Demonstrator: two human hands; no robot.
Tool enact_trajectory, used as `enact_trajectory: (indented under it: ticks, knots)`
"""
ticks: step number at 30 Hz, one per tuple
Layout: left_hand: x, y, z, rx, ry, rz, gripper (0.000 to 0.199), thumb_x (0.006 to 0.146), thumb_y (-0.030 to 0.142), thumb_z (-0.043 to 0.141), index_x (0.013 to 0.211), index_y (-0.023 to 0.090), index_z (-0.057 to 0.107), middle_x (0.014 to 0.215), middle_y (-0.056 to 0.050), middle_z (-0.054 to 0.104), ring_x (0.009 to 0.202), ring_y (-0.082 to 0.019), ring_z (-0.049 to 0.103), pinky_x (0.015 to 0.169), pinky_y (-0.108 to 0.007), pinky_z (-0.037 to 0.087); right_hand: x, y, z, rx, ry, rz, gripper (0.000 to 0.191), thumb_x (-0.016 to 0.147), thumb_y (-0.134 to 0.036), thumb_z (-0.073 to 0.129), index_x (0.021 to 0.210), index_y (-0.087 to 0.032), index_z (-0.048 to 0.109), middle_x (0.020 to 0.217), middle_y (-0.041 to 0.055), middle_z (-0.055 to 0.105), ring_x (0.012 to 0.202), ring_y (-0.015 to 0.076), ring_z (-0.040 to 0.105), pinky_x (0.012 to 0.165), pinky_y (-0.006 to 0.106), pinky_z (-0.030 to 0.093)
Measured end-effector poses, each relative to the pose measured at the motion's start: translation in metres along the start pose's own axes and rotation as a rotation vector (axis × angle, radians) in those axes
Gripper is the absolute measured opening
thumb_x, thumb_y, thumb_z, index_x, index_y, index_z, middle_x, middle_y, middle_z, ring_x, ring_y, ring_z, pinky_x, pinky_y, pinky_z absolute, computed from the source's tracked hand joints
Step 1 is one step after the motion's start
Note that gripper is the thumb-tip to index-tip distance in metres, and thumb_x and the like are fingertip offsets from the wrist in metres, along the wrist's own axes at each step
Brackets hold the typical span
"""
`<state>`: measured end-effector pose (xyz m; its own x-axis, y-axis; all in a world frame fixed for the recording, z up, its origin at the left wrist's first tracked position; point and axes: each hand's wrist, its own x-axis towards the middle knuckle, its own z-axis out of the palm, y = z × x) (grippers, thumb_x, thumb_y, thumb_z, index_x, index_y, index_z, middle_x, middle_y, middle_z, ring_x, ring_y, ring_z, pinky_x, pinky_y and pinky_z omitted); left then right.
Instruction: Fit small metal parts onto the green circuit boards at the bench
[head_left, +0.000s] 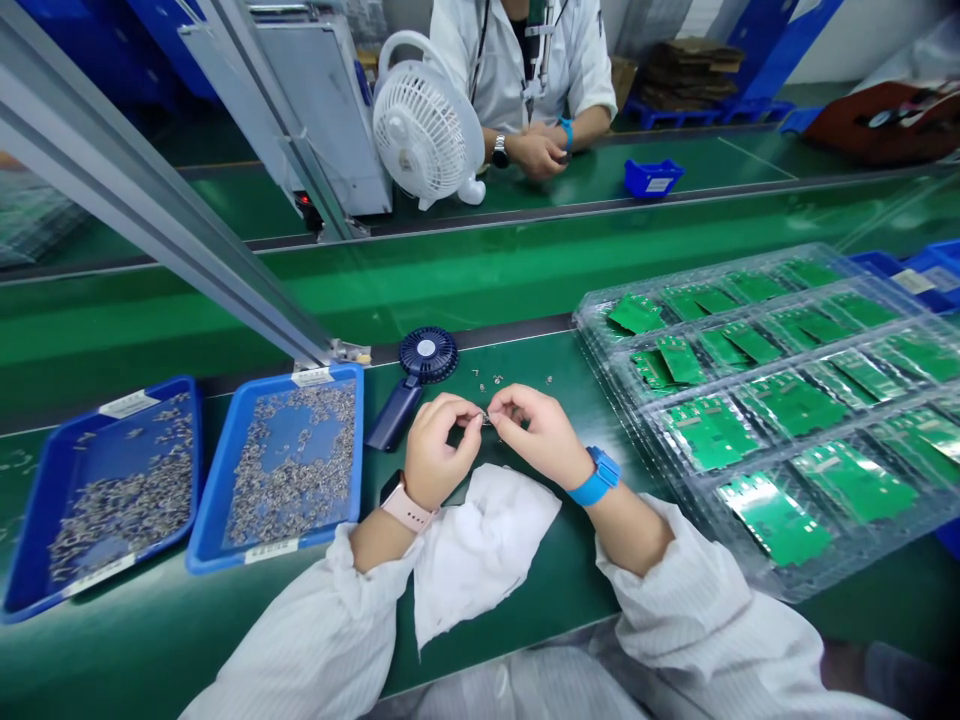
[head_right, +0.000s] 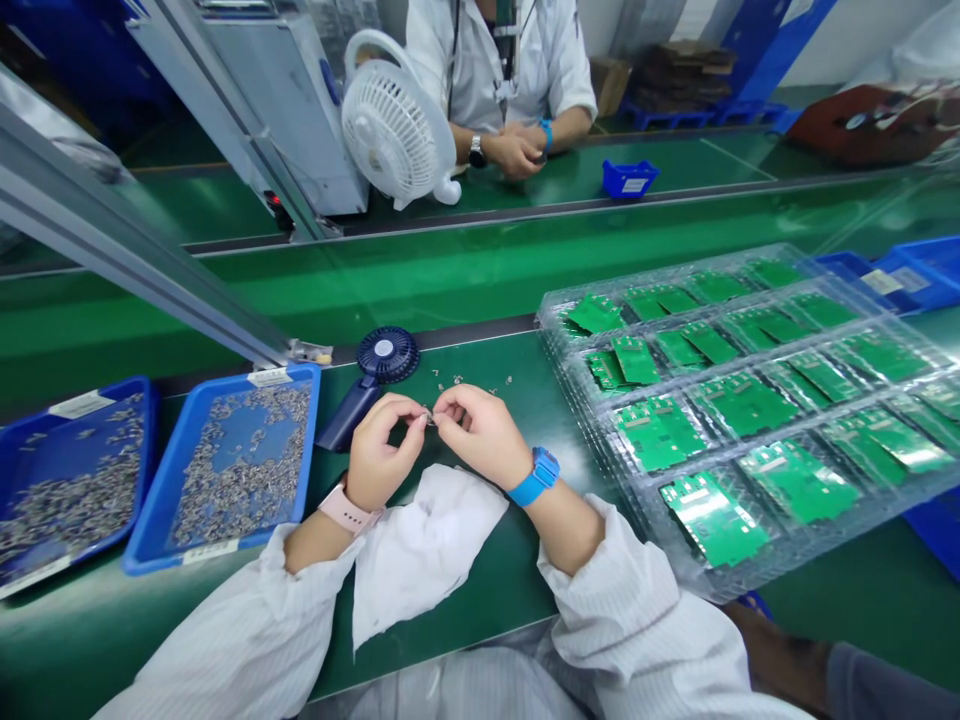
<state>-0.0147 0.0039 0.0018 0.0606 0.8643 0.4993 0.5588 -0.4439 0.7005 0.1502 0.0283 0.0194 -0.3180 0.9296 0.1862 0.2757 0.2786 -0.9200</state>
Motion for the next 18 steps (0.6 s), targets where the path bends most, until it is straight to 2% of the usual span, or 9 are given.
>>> enact_trajectory:
  ticks: [7, 12, 18]
  knots:
    - [0.0017, 0.0006, 0.0008, 0.020, -0.009, 0.084, 0.005, 0.088, 0.015, 0.058, 0.086, 0.018, 0.060, 0.084, -0.002, 0.064, 0.076, -0.014, 0.059, 0.075, -0.031, 0.046, 0.0026, 0.0033, -0.0004, 0.208, 0.010, 0.070, 0.004, 0.084, -0.022, 0.056, 0.085, -0.019, 0.058, 0.082, 0.0003, 0.060, 0.074, 0.0112, 0.058, 0.062, 0.023, 0.047]
    - [0.0017, 0.0004, 0.0000, -0.013, 0.031, 0.009, 0.007, 0.088, 0.015, 0.058, 0.082, 0.019, 0.058, 0.081, -0.001, 0.062, 0.075, -0.014, 0.058, 0.073, -0.031, 0.045, 0.0023, 0.0069, 0.0016, 0.245, -0.010, 0.065, 0.021, 0.076, -0.021, 0.067, 0.096, -0.020, 0.062, 0.088, 0.0023, 0.063, 0.077, 0.0134, 0.061, 0.060, 0.024, 0.049]
    - [0.0017, -0.0006, -0.0002, -0.065, 0.040, -0.008, 0.008, 0.087, 0.014, 0.057, 0.081, 0.019, 0.057, 0.079, -0.001, 0.060, 0.075, -0.015, 0.056, 0.072, -0.030, 0.045, 0.0035, 0.0098, 0.0011, 0.388, -0.110, 0.162, 0.014, 0.076, -0.026, 0.070, 0.086, -0.019, 0.065, 0.081, 0.0013, 0.066, 0.074, 0.0128, 0.061, 0.067, 0.027, 0.051]
